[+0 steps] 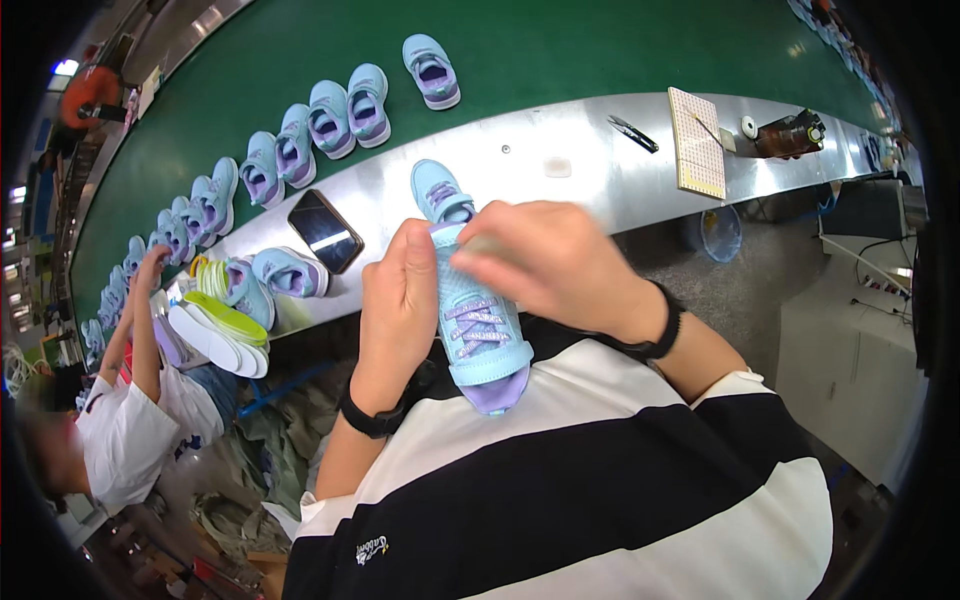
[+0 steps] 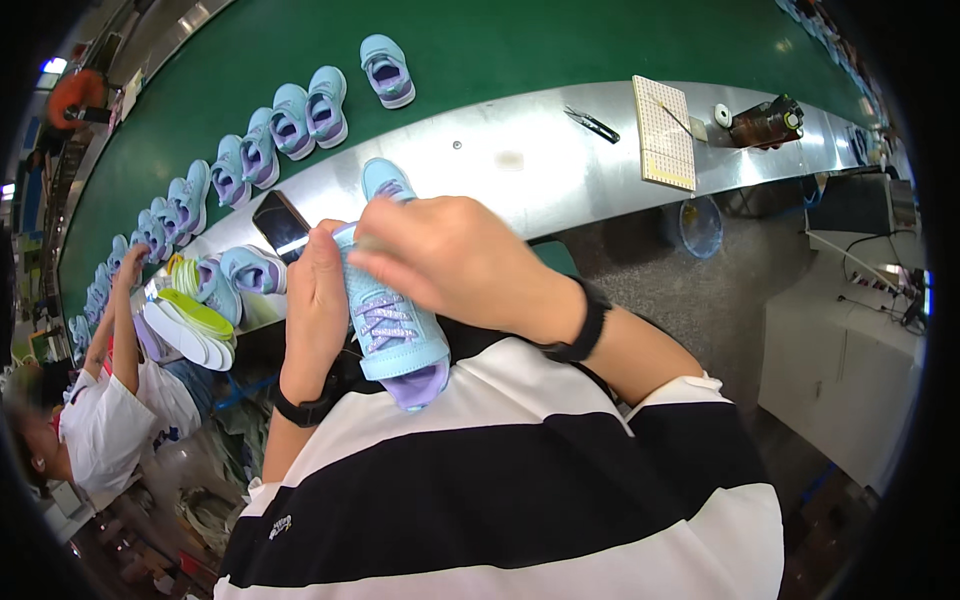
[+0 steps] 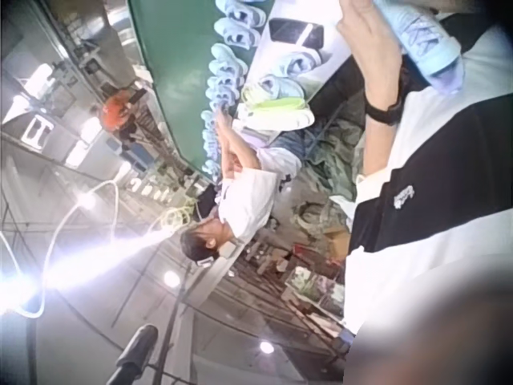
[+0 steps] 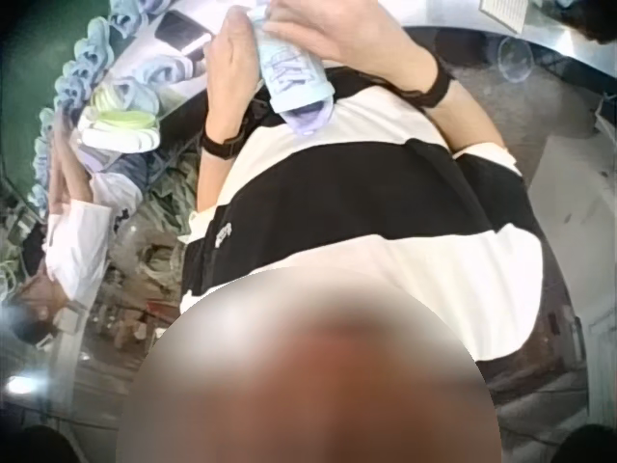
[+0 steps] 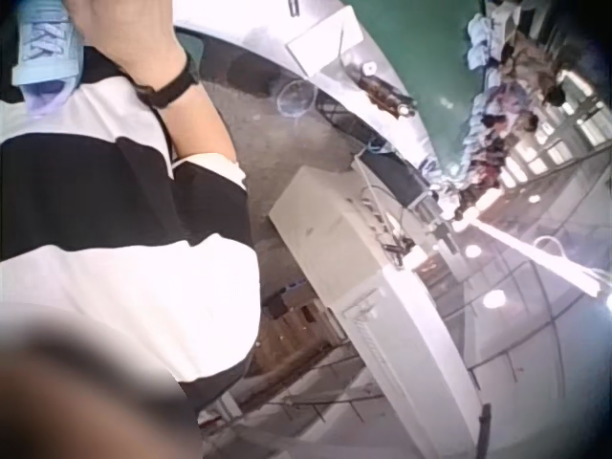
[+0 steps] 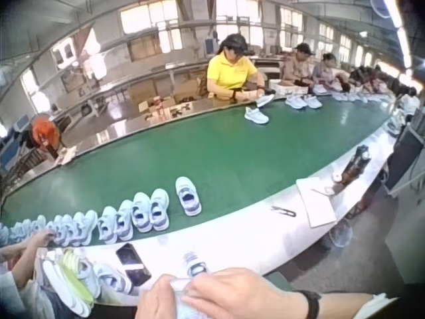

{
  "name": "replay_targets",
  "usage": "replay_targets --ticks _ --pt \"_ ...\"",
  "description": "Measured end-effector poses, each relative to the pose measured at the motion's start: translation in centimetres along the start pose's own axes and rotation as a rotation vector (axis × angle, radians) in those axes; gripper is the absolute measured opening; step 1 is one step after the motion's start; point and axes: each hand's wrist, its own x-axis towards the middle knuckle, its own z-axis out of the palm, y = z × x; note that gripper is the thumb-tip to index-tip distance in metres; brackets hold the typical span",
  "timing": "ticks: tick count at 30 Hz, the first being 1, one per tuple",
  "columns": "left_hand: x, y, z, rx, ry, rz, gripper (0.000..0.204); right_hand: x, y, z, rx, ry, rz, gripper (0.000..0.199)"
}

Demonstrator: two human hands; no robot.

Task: The person picks up pairs of light blue sneakers from a conveyor belt, inspects them by turning them over and checking the interior, and places them back on the belt. The person repeats this process for multiple pairs throughout the clip.

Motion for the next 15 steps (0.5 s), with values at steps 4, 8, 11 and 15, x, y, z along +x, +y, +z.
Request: replay_targets --ticks 4,8,11,15 --pt "1.4 -0.3 -1.0 -0.012 -0.005 0.014 0.043 -2.4 3.1 -1.6 -0.103 -0.138 0.142 0.017" --pt "7.8 -2.6 -1.0 -0.463 0.001 -0.005 0.041 -7.2 12.8 -5.7 -0.218 0.074 0.442 0.019" --pt "13.4 -5.5 1.9 -0.339 -0.030 0.052 0.053 -8.8 21.4 -6.1 -0.089 0.262 0.722 0.023" --pt "16.1 -10.9 5.4 0.688 -0.071 0.201 0.043 -9.3 24.7 -5.0 -0.785 0.163 0.522 0.032"
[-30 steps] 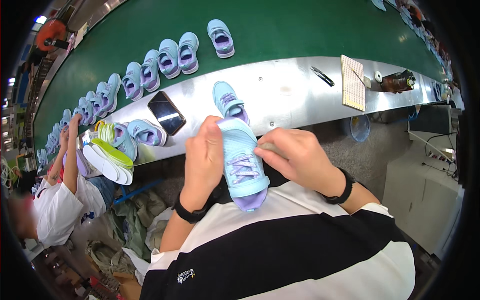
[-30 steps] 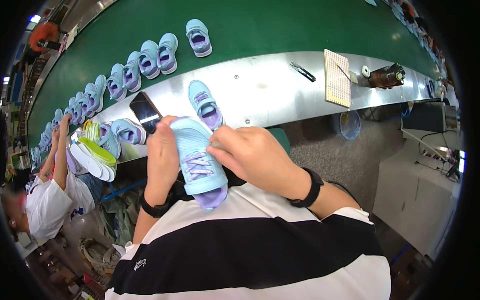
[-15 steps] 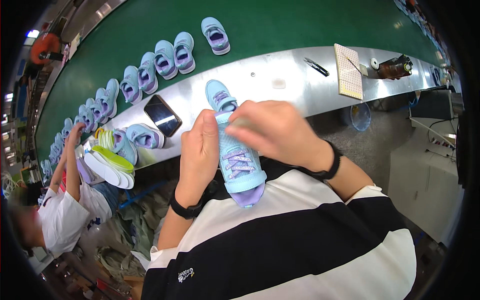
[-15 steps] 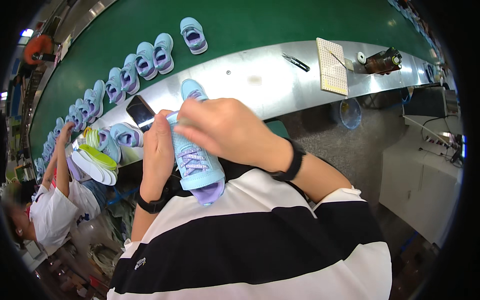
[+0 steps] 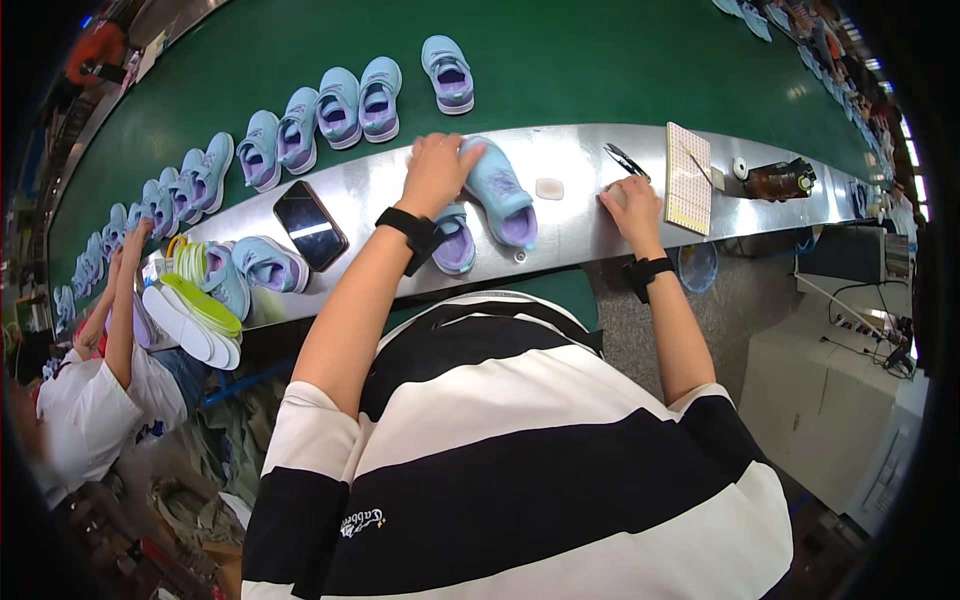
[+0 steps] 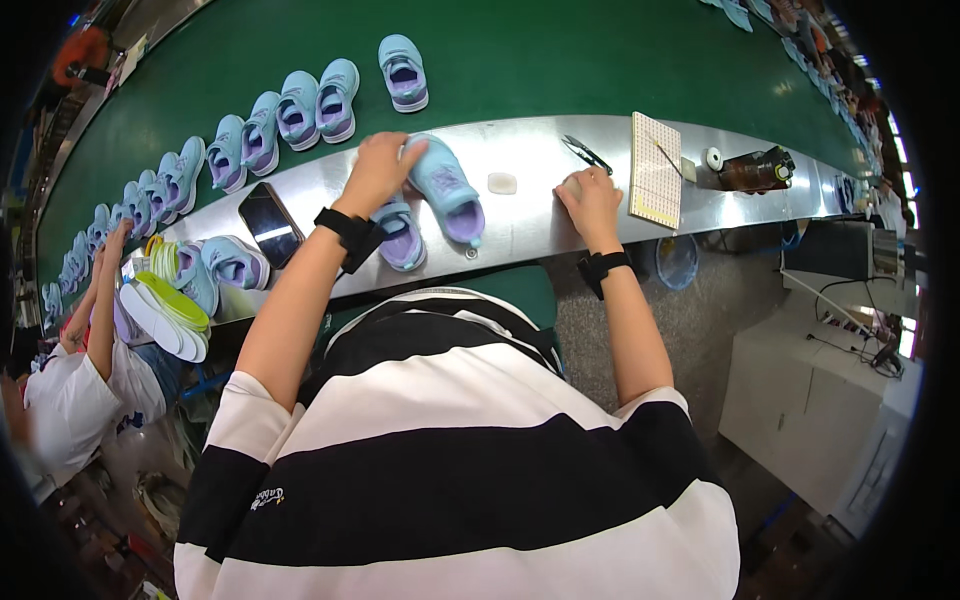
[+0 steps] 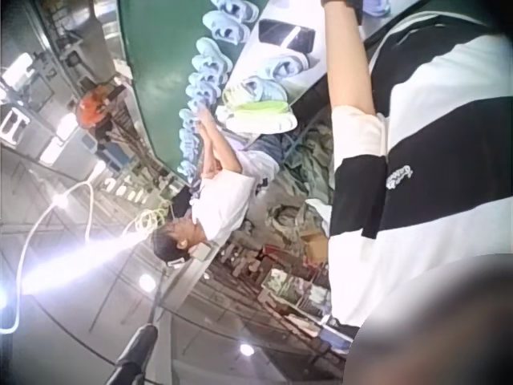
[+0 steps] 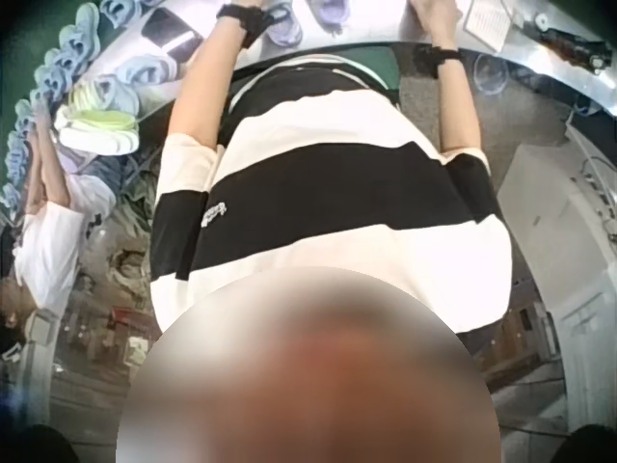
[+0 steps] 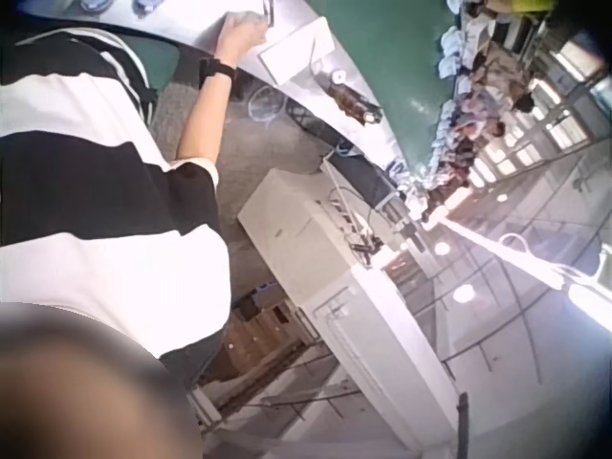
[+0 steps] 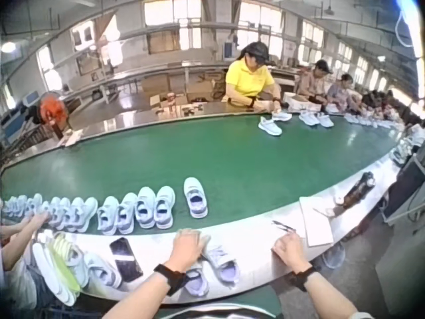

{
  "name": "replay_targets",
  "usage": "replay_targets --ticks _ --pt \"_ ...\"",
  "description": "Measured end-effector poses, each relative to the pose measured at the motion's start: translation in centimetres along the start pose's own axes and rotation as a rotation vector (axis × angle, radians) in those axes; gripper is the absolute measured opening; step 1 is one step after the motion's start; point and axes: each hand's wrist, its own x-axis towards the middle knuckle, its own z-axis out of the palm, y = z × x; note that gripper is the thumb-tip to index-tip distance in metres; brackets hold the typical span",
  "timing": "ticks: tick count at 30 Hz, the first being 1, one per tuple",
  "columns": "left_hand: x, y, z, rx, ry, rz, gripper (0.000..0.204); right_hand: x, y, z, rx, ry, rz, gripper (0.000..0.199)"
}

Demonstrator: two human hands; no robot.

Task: The person picks up pairs of light blue sneakers from a conveyor belt, inspects them by turning them over and checking the interior, and places them back on the belt. The person repeats this process for multiple pairs throughout the clip.

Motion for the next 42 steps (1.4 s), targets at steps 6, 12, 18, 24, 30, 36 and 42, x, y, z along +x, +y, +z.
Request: replay_targets --ticks 6,12,18,24,30,36,42 --pt "-7.9 -5.3 0.7 -0.392 0.289 -0.009 0.028 2.0 -7.8 -1.8 0.287 0.015 -0.483 0.037" --pt "-14.7 -5.7 0.6 -0.993 -0.278 -0.501 0.042 4.0 -16.8 -0.2 0.116 -0.296 -1.383 0.021" --pt "-12.6 -6.8 1.0 -1.263 -0.199 -0.516 0.044 7.4 -19.3 0.9 -0.169 -0.260 -1.654 0.010" --pt "-14.2 -8.6 -0.7 -1.125 0.008 -0.560 0.029 4.3 -18.1 -4.3 0.030 -0.037 -1.149 0.011" --pt "-13.5 -4.5 -4.5 -1.019 0.177 -0.259 0.024 0.9 -18.1 -7.9 0.011 0.141 -0.955 0.023" --pt "-10.4 0.8 -11.3 -0.699 0.235 0.207 0.022 -0.3 -18.5 -8.6 -0.072 0.204 -1.039 0.021" --pt "-9.3 1.5 -12.3 -0.710 0.155 0.250 0.021 -0.6 -19.0 -8.7 -0.027 0.208 -1.028 0.020"
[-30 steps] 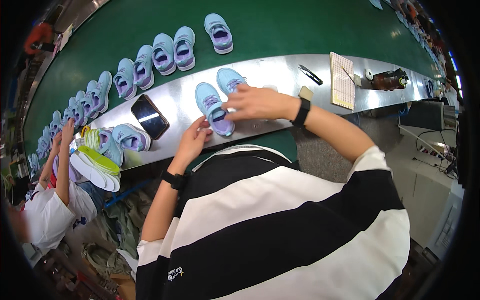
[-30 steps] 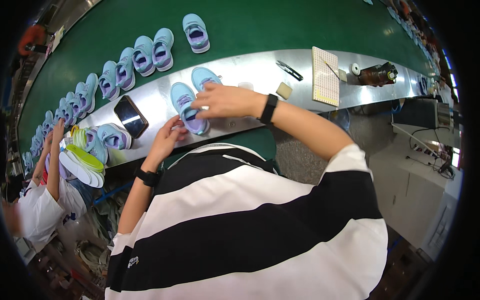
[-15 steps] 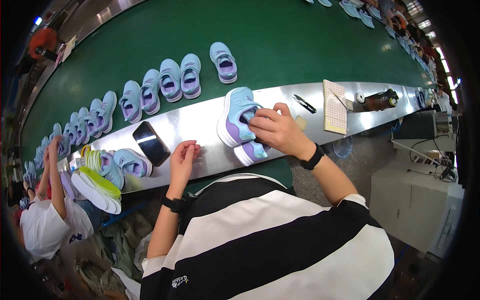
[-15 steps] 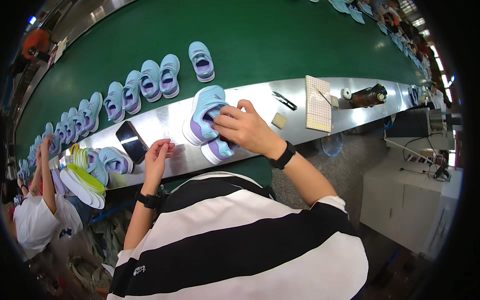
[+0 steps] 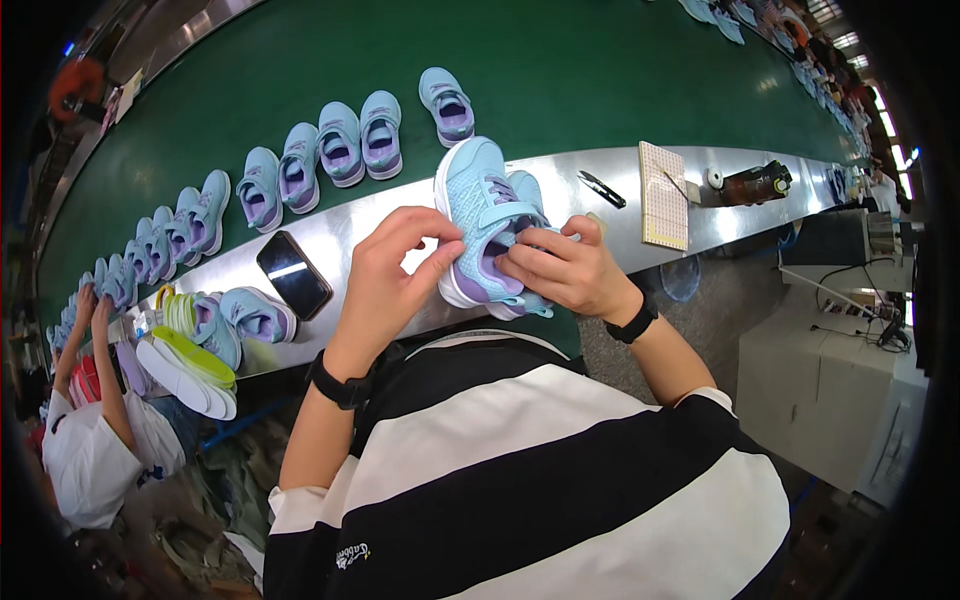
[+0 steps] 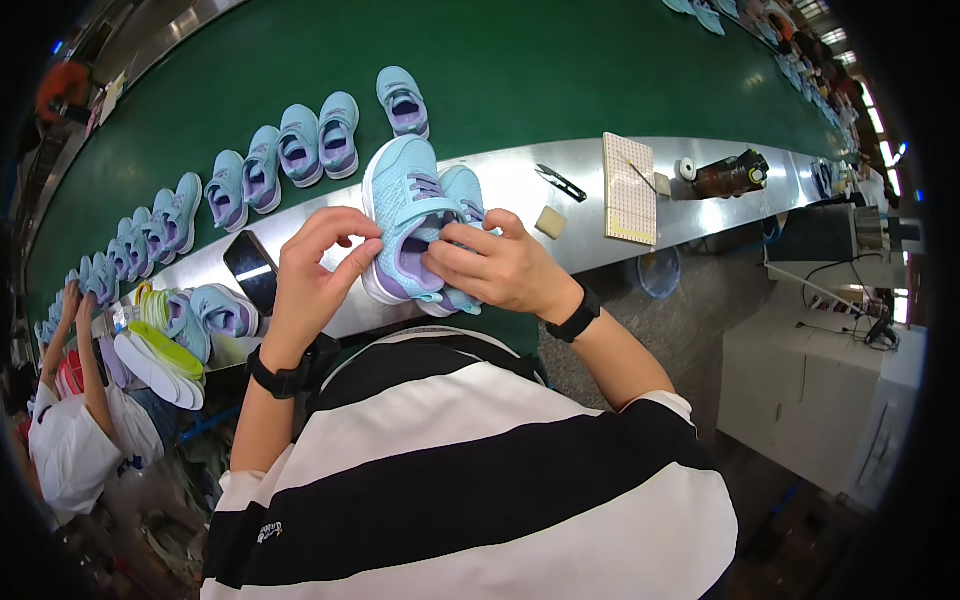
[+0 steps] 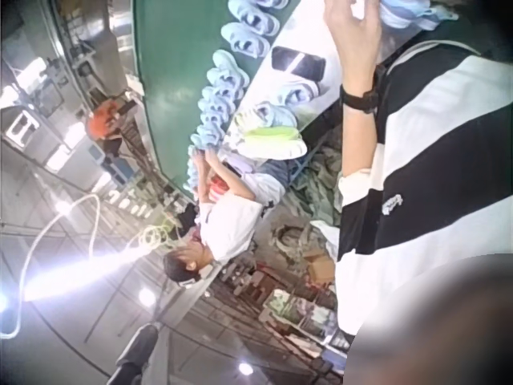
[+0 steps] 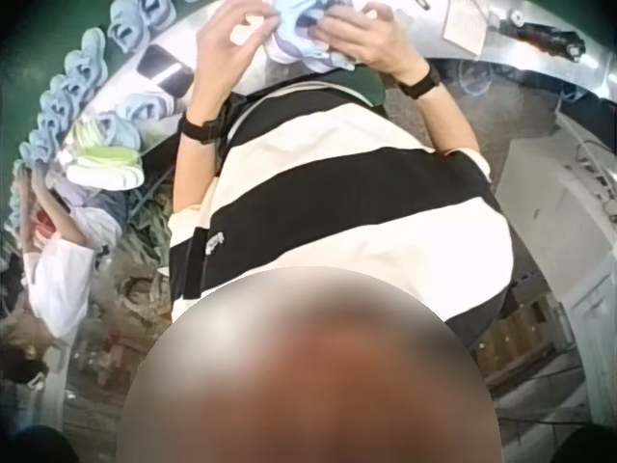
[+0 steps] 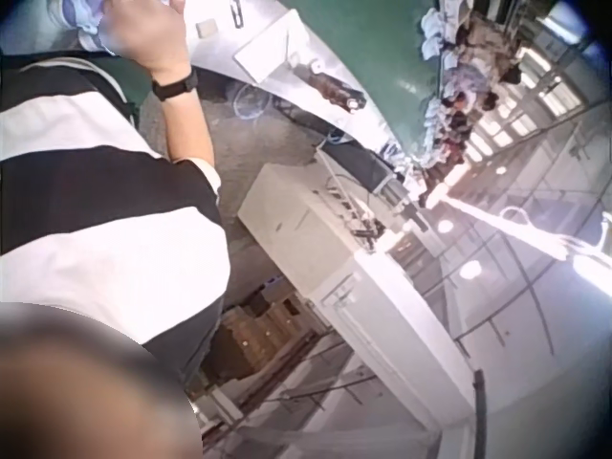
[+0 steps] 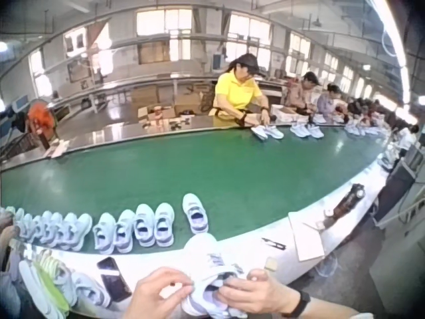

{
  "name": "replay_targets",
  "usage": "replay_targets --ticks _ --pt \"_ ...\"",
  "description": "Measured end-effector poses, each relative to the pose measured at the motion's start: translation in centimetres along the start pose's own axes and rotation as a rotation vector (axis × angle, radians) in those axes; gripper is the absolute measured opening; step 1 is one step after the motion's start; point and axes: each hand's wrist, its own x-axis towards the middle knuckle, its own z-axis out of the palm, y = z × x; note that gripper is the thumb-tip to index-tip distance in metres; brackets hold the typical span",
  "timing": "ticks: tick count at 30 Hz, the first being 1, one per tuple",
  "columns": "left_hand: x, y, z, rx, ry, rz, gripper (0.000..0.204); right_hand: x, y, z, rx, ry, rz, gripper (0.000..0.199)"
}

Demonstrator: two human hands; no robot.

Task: The person picks up pairs of light blue sneakers from a conveyor belt, inspects them by turning them over and checking the interior, and places them back on the belt. The person repeats this process for multiple pairs throughout the clip.

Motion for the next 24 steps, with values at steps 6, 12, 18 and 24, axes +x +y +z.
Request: replay_targets --ticks 6,12,18,24 --pt "0.1 -0.3 -0.5 -0.010 0.097 -0.070 0.021 0.8 1.4 -0.1 0.025 -0.035 0.117 0.019" --pt "1.0 -1.2 0.5 0.094 0.041 0.048 0.028 1.9 0.1 1.3 -0.014 -0.146 -0.033 0.017" --pt "-0.4 -3.6 0.9 0.263 0.029 0.025 0.009 2.2 -1.6 3.6 -0.022 -0.238 -0.114 0.009" --pt "-2.0 -4.1 0.5 -0.115 0.062 -0.144 0.011 2.5 -3.0 3.9 0.059 -0.275 -0.136 0.009"
